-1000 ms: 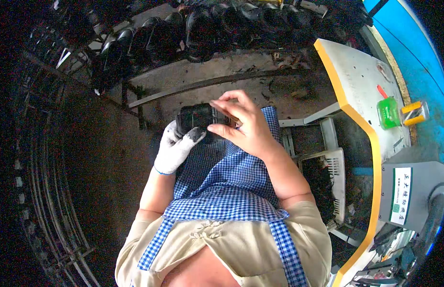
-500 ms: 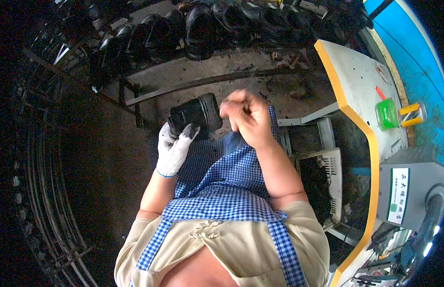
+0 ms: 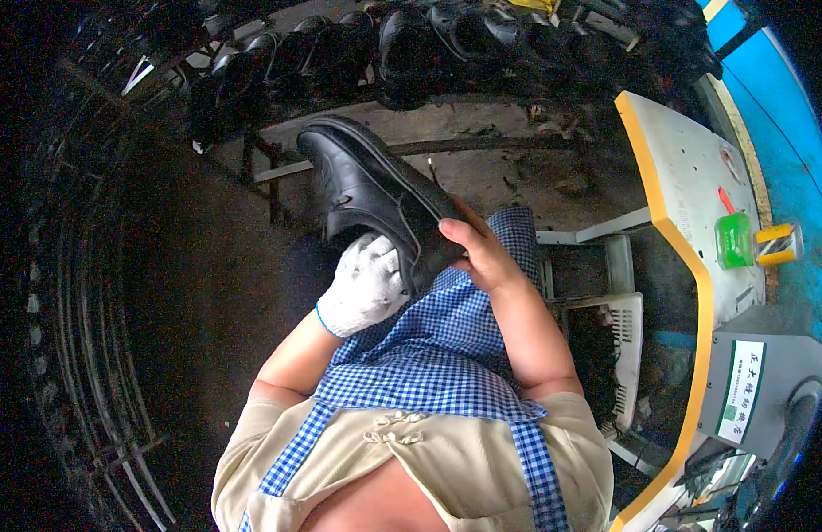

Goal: The person picks up black shoes from a rack and uses a small metal tool to scrape the soles and edges. They handle the shoes one at a time, rotating them to access different areas, and place them back on the rack after cleaning.

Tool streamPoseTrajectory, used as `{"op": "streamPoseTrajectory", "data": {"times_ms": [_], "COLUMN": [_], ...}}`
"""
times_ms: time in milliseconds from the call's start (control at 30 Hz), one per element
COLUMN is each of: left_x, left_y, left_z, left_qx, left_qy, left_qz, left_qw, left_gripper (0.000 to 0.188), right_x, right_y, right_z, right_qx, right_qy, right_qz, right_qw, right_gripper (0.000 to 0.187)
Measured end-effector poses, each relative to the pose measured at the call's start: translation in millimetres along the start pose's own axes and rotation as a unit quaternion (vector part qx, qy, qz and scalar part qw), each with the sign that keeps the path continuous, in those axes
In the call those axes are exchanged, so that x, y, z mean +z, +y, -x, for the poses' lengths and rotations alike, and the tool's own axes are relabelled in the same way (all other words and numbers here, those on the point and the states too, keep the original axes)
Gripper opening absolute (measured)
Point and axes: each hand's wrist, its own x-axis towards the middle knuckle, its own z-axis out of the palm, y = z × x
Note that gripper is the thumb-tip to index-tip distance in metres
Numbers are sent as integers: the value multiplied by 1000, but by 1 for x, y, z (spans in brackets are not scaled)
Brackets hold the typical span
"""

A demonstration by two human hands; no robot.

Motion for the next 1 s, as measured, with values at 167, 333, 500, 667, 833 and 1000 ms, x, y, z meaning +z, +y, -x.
{"op": "streamPoseTrajectory", "data": {"times_ms": [167, 333, 500, 667, 833, 1000], "left_x": [-60, -46, -45, -52, -46, -44], "left_y": [-2, -16, -26, -22, -14, -1], "left_z": [15, 15, 9, 13, 11, 9], "left_qx": [19, -326, -360, -307, -326, -344], "left_qy": [87, 424, 430, 325, 167, 162], "left_qz": [315, 359, 532, 482, 525, 562], "left_qw": [945, 765, 634, 753, 768, 735], "left_gripper": [31, 61, 55, 61, 69, 66], "right_x": [-22, -20, -33, -12, 48, 64], "right_y": [35, 58, 84, 15, -68, -91], "right_z": [-2, -2, -8, -15, 8, 26], "right_qx": [-58, -62, 46, -150, -429, -406], "right_qy": [-58, -174, -41, 37, -85, -112], "right_qz": [-157, -271, -123, 244, 439, 575], "right_qw": [984, 945, 990, 957, 785, 702], "right_gripper": [67, 96, 65, 35, 36, 35]}}
